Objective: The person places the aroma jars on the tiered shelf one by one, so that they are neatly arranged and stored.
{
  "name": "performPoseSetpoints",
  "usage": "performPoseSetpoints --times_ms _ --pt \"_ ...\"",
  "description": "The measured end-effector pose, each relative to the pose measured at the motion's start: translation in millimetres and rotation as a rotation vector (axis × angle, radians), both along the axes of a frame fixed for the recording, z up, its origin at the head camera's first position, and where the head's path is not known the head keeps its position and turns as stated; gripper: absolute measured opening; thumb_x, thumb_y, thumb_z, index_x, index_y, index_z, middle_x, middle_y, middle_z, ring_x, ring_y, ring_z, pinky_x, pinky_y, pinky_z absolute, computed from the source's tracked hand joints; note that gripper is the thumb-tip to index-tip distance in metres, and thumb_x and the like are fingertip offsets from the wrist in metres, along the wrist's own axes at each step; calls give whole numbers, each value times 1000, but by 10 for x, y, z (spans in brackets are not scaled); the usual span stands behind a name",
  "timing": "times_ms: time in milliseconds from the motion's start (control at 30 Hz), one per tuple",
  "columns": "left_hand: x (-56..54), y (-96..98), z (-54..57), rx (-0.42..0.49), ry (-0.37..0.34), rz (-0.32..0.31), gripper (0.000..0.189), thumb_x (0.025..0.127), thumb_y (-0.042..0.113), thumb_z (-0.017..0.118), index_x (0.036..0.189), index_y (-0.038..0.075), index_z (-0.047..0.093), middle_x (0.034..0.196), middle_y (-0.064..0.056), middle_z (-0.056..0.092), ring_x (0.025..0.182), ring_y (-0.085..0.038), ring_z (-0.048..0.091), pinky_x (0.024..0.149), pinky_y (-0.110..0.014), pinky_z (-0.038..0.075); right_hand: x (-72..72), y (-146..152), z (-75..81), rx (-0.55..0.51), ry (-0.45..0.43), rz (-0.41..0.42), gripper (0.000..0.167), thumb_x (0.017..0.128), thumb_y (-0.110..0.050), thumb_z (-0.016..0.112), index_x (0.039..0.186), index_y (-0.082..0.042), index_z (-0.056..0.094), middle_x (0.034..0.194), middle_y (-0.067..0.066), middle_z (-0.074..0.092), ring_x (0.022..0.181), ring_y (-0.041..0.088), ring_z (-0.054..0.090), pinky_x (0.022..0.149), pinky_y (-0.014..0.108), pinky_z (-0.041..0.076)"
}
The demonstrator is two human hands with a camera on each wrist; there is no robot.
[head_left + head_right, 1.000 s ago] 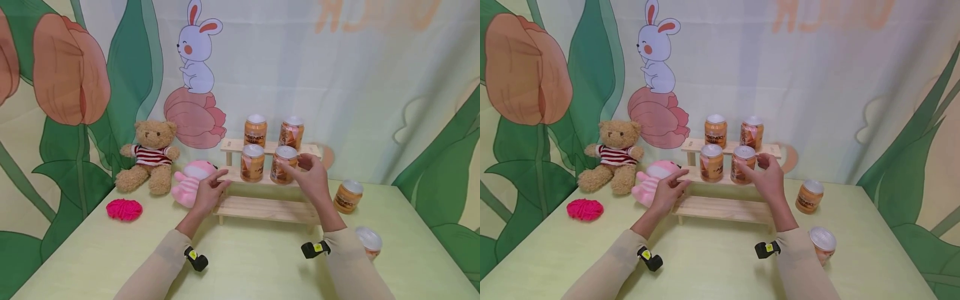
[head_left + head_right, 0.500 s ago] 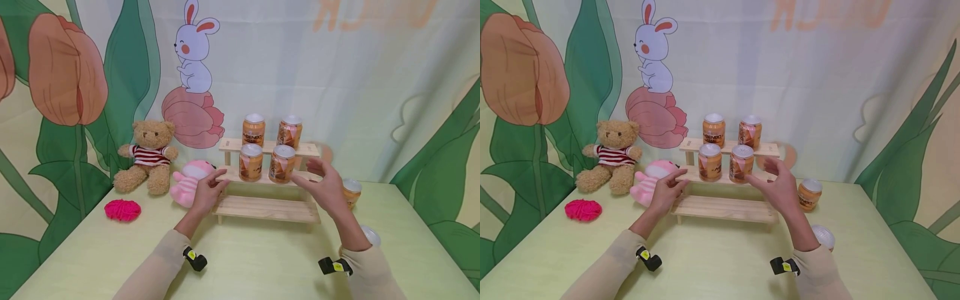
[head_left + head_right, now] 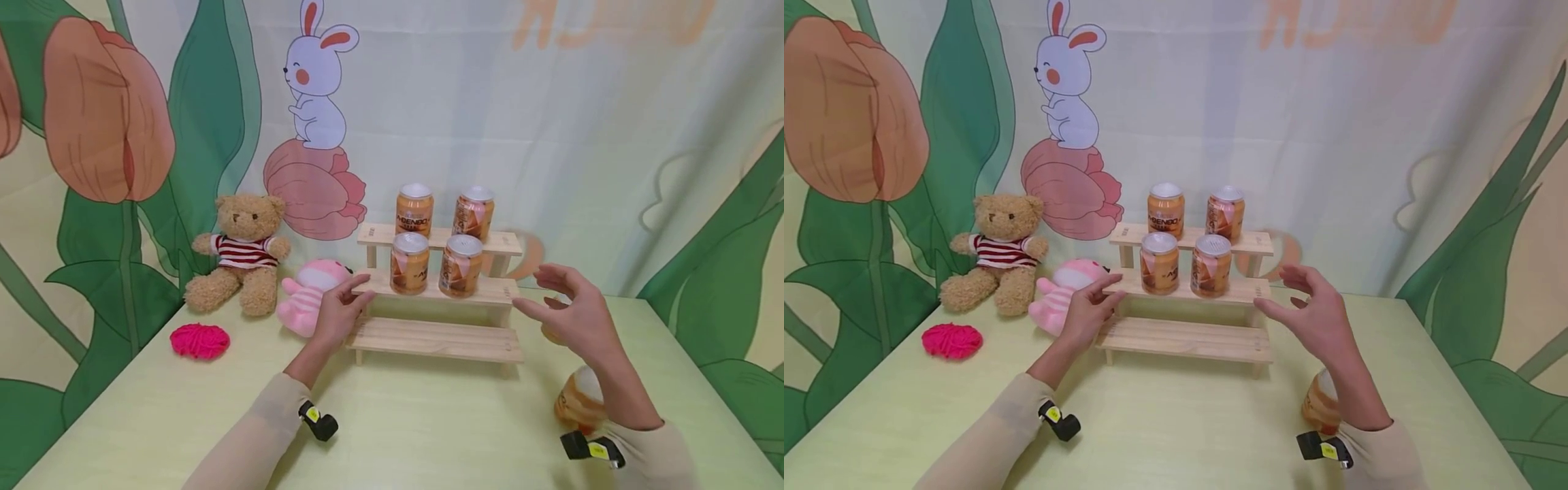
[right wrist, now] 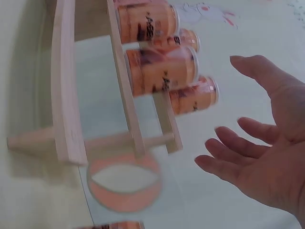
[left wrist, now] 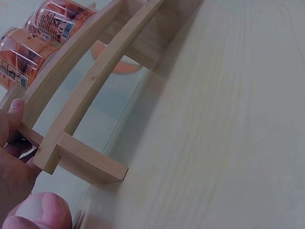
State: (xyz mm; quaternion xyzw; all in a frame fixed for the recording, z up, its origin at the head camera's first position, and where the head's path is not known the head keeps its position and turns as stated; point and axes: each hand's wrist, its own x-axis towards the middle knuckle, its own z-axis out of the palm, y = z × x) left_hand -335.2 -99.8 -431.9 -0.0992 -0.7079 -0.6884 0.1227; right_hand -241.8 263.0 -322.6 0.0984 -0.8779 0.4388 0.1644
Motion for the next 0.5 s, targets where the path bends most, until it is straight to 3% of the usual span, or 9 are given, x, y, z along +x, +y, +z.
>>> performPoseSetpoints --times_ms 167,267,400,500 --pt "10 -21 16 -13 -8 4 38 94 15 72 131 7 67 107 -16 73 94 -27 68 62 -20 45 -14 252 -24 98 -101 74 76 87 -40 79 143 0 45 135 19 55 123 37 53 98 52 45" --pt "16 -24 28 -19 -9 5 38 95 16 71 132 8 67 107 -17 73 96 -28 68 61 -20 45 -24 396 -41 139 -167 138 76 87 -39 79 143 0 45 136 20 54 124 39 53 95 41 51" --pt "12 -19 38 -37 -11 4 38 95 16 71 133 9 66 108 -16 73 98 -25 69 62 -21 45 -41 595 -79 199 -207 224 63 88 -32 79 137 -2 52 131 15 59 121 36 55 85 27 50" --pt "22 -15 42 -28 -16 8 38 95 15 71 132 9 67 106 -15 73 99 -30 68 60 -20 44 -60 725 -147 232 -219 295 52 89 -27 79 130 -4 58 124 11 62 116 32 57 85 30 51"
